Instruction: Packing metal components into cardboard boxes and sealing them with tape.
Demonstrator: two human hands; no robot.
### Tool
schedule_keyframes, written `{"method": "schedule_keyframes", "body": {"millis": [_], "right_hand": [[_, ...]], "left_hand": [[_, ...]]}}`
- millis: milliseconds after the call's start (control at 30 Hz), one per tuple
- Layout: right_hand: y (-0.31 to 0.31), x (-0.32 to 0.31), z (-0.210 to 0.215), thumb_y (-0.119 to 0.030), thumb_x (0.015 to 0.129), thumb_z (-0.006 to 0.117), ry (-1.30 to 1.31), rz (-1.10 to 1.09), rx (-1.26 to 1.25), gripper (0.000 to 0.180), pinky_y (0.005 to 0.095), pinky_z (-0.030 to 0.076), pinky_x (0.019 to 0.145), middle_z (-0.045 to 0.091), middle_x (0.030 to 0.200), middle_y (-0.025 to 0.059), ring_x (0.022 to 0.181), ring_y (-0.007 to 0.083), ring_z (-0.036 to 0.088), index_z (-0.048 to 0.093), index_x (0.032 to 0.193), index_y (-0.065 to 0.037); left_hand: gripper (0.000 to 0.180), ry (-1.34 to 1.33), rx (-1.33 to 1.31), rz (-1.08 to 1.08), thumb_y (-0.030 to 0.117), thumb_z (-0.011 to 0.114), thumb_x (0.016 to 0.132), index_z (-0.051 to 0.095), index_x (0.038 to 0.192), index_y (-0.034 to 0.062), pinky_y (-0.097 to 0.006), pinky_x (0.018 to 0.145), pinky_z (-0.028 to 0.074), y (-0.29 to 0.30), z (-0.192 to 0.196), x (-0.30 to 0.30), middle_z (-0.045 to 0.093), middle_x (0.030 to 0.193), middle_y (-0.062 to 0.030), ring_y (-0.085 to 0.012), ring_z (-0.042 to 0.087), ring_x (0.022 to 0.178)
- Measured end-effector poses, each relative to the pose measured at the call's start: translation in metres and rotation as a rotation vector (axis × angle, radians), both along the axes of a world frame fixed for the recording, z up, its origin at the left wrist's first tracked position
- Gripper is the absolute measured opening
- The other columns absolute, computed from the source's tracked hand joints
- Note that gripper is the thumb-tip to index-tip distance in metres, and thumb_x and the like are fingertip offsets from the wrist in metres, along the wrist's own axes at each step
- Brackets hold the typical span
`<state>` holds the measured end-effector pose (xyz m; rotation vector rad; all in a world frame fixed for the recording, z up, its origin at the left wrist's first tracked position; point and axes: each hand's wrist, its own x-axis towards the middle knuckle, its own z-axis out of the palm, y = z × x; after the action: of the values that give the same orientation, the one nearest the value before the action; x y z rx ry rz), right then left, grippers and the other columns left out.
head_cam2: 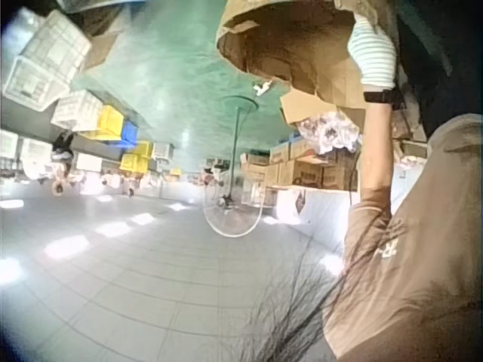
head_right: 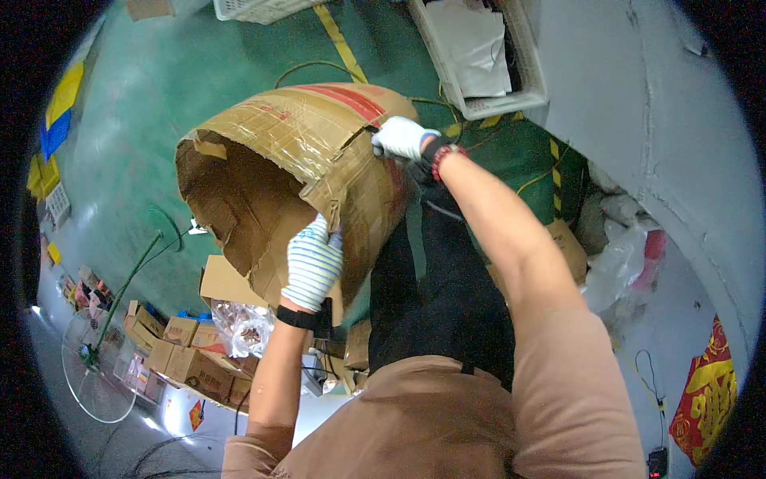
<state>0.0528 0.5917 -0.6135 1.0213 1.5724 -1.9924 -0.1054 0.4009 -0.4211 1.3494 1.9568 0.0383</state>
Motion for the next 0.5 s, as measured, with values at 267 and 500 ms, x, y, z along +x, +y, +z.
{"method": "schedule_keyframes", "body": {"millis": [267, 500], "right_hand": [[0.028, 0.033, 0.080, -0.027, 0.102, 0.055, 0.276, -0.228, 0.672, 0.031, 0.0412, 0.047, 0.061, 0.063, 0.073, 0.0102, 0.065, 0.0209, 0.057, 0.067, 0.085, -0.004], [0.004, 0.024, 0.142, -0.041, 0.095, 0.060, -0.020, -0.223, 0.489, 0.050, 0.0452, 0.051, 0.092, 0.072, 0.112, 0.0274, 0.104, 0.0399, 0.067, 0.069, 0.116, 0.004]], "left_hand": [[0.049, 0.449, 0.282, -0.326, 0.006, 0.062, 0.082, 0.061, 0.131, 0.0072, -0.042, 0.068, 0.055, 0.118, 0.130, -0.133, 0.070, 0.087, -0.0109, -0.0284, 0.071, 0.080], [0.022, 0.684, 0.297, -0.229, 0.007, 0.060, 0.086, 0.065, 0.107, 0.0078, -0.044, 0.061, 0.056, 0.125, 0.220, -0.164, 0.073, 0.078, -0.0126, -0.0316, 0.073, 0.072]]}}
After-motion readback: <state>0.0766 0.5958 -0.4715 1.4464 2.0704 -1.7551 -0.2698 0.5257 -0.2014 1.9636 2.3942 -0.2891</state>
